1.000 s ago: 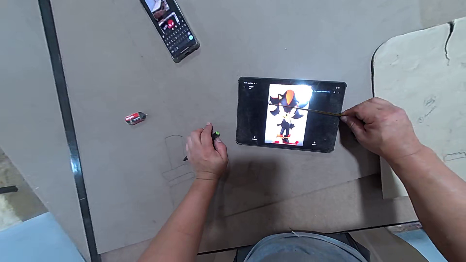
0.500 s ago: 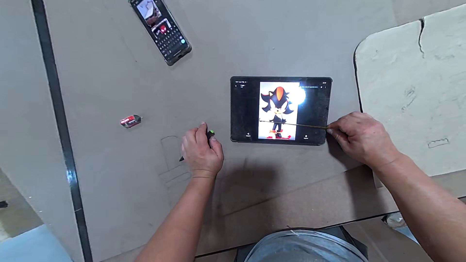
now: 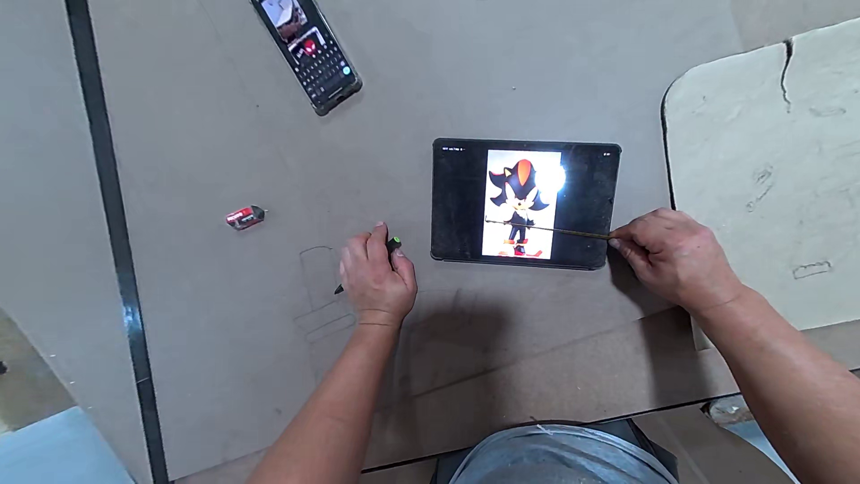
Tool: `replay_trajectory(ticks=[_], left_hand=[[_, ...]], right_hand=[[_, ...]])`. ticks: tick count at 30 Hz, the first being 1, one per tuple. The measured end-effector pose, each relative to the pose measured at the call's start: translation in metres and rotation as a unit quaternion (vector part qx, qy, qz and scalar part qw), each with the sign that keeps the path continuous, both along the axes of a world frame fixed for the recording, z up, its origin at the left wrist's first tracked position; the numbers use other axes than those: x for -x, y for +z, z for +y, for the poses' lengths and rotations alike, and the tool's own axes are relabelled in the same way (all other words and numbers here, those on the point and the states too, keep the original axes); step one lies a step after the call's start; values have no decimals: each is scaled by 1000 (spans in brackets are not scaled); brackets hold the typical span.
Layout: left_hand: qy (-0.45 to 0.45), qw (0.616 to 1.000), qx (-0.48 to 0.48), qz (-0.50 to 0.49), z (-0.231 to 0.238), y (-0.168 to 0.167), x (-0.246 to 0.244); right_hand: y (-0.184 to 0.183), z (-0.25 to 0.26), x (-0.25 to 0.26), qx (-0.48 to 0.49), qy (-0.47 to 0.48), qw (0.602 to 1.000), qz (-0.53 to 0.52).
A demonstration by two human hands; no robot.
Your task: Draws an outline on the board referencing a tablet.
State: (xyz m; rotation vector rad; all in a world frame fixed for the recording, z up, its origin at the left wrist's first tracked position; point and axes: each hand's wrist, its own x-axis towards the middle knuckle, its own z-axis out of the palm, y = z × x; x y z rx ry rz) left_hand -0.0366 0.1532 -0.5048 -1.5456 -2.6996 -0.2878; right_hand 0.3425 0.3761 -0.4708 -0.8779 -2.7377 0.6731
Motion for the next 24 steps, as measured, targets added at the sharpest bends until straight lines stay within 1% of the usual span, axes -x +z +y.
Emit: replay_trajectory(ticks=[24], left_hand=[[8, 1000, 1, -7, 4, 1, 0]], right_hand=[[0, 3, 1, 2, 1, 1000, -1]])
